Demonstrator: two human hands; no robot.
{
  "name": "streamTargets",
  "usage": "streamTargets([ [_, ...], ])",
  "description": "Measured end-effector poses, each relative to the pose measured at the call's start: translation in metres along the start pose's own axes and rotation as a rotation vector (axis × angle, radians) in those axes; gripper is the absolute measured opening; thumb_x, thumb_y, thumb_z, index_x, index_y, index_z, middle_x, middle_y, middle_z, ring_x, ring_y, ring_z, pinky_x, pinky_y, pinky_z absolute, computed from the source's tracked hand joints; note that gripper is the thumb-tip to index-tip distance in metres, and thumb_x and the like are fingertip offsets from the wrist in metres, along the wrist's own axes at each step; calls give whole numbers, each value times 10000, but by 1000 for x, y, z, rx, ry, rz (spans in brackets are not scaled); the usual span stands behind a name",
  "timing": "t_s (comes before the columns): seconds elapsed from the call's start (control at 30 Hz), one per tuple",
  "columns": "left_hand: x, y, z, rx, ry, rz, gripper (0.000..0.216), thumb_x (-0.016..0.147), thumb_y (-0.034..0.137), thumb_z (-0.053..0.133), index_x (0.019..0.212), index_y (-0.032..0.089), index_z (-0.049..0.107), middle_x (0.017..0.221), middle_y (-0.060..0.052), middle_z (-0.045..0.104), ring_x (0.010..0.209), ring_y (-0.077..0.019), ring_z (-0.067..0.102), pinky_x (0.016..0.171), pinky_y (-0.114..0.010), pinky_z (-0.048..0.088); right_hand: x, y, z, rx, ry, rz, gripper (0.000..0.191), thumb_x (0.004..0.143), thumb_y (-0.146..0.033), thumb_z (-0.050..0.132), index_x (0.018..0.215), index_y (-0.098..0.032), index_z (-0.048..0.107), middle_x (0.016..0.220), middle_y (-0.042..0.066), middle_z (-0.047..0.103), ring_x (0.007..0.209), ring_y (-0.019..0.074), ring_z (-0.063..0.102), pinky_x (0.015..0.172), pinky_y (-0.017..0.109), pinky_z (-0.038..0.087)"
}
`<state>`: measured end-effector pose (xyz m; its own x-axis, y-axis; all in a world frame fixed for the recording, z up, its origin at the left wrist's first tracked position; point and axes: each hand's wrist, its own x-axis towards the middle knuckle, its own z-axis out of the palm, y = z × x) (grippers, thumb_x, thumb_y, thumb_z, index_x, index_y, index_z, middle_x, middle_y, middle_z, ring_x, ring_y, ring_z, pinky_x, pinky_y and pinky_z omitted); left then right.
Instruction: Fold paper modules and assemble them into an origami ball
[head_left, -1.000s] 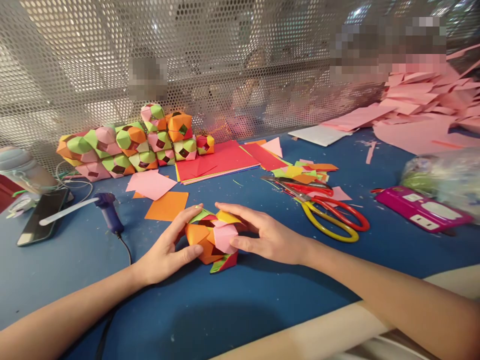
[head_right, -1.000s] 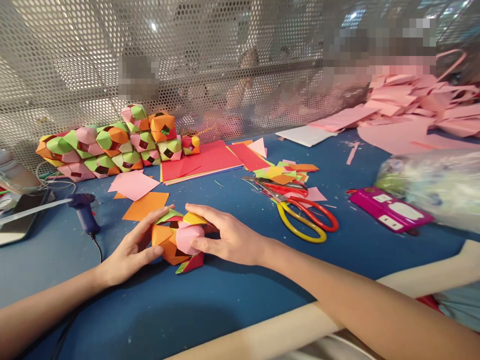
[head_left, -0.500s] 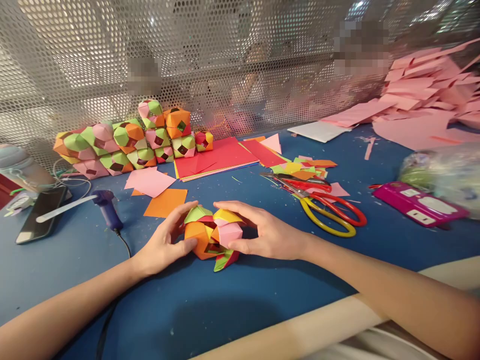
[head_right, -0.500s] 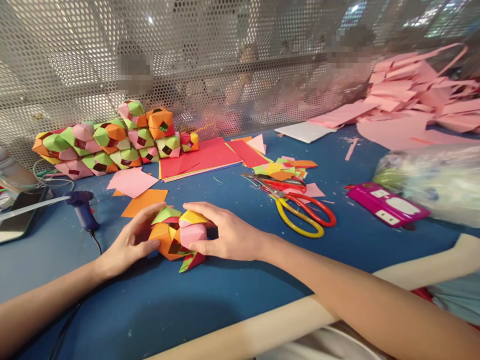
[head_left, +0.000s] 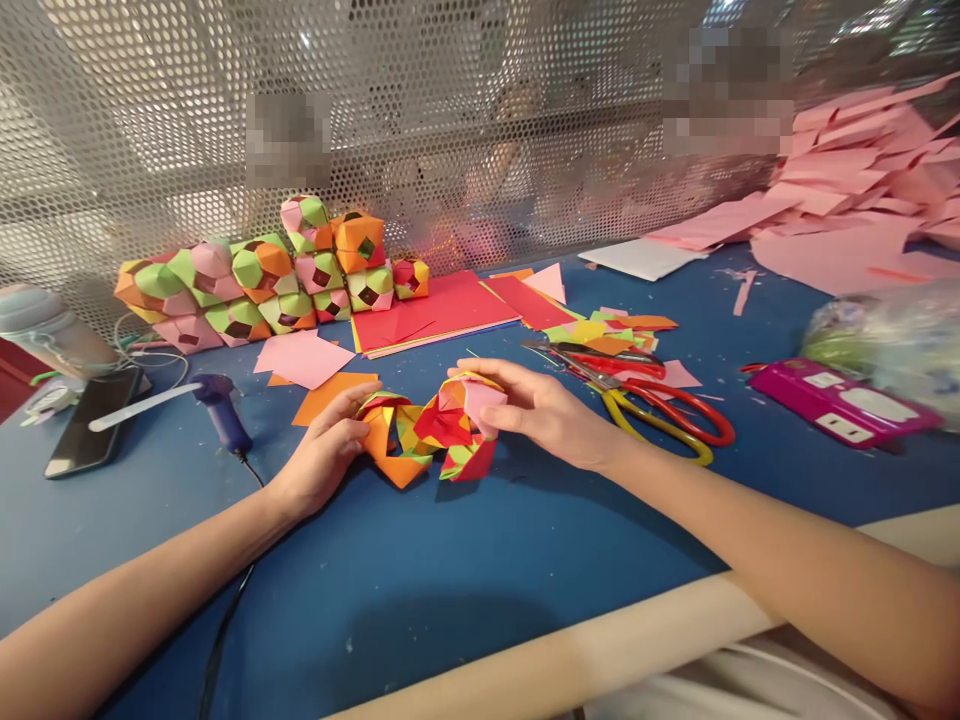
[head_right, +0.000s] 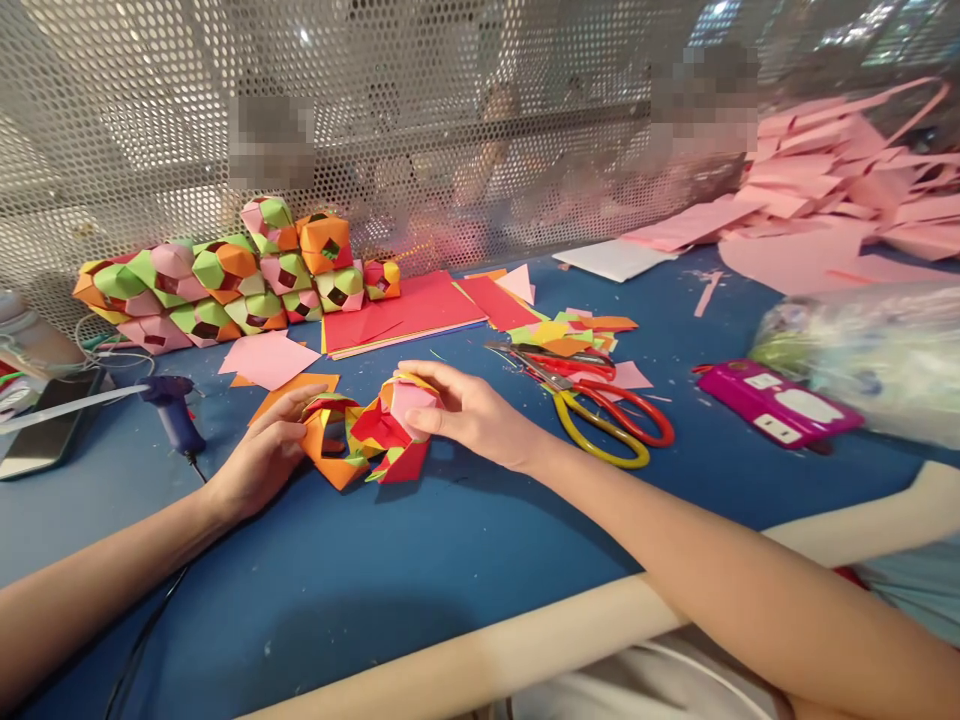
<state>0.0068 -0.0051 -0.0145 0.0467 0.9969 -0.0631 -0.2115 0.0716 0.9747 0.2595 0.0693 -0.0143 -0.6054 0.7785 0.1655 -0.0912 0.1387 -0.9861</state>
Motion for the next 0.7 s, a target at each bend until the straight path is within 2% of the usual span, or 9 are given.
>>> streamTargets([
  [0.1,3,0,-2,-32,13,-12,462,774,156,534,1233,207,562,1233,-71,633,1104,-272,596,871,-420,520,3,1,1,151,49,44,513,733,-329,740,1219,-251,598,1158,44,636,834,148,615,814,347,532],
  [0.33,3,-6,-5,41,-113,24,612,770,250,668,1353,300,488,1377,-42,555,1187,-276,571,1006,-422,455,5,-1,25,382,111,142,372,692,-300,769,1047,-233,677,886,-12,617,726,100,548,646,228,484],
  [0.43,2,-8,-6,167,-165,74,687,749,285,721,1384,326,459,1420,-38,514,1217,-281,544,1042,-424,424,9,-2,30,359,110,142,348,706,-326,755,1032,-235,677,838,-12,599,706,111,533,600,229,474],
  [0.6,6,-12,-9,301,-167,139,659,769,340,703,1383,279,470,1297,-48,596,1199,-272,537,1056,-421,397,19,-2,7,156,249,-60,229,745,-414,704,882,-232,670,708,-33,513,655,111,485,605,238,476],
  [0.7,10,-14,-10,240,-171,145,641,763,317,690,1367,260,484,1251,-55,627,1134,-256,576,1031,-425,416,22,2,-6,39,331,-79,386,713,-363,727,1069,-241,642,857,-14,609,746,125,550,677,256,492],
])
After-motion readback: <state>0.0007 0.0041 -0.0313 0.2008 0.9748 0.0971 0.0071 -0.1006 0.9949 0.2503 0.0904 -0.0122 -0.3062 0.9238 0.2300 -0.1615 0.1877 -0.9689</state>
